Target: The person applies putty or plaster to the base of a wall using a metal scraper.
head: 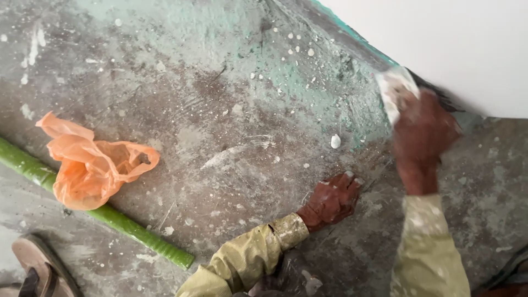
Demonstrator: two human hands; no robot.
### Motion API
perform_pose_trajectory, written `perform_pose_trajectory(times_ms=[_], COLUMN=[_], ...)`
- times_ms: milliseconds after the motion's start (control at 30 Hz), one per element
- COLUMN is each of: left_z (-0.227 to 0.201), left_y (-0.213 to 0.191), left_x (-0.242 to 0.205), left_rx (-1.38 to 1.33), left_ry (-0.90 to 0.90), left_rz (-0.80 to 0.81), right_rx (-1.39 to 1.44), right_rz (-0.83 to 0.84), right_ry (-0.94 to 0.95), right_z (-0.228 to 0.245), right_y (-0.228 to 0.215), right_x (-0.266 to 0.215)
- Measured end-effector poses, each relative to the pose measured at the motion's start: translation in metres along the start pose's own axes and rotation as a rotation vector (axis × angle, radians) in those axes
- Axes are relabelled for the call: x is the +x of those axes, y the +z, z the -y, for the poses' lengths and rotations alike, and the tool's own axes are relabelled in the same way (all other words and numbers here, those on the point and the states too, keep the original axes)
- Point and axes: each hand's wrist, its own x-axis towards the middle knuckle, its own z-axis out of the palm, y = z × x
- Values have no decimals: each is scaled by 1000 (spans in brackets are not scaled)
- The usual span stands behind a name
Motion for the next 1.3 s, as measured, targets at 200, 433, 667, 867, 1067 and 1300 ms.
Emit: perform_pose_trajectory(times_ms=[200,433,667,867,1067,1300], left_z=[0,6,8,3,10,10], left_y=[-6,9,2,-1,4,6], left_x=[1,-2,-2,-1,-4,-6], left_rx=[-28,42,43,13,-15,0], left_ry=[-126,7,24,-20,-25,12], left_rz=[63,4,-8,61,18,-13], right_rx=[79,26,51,34,105,99], right_rz=[-38,-36,-19,-51,152,193], right_ry=[-57,-44,-81,-137,-132,3], right_z=[-4,-1,1,33,54,-4], right_y=[19,22,20,34,-30,-46], right_x=[-10,0,-7,28,40,-25])
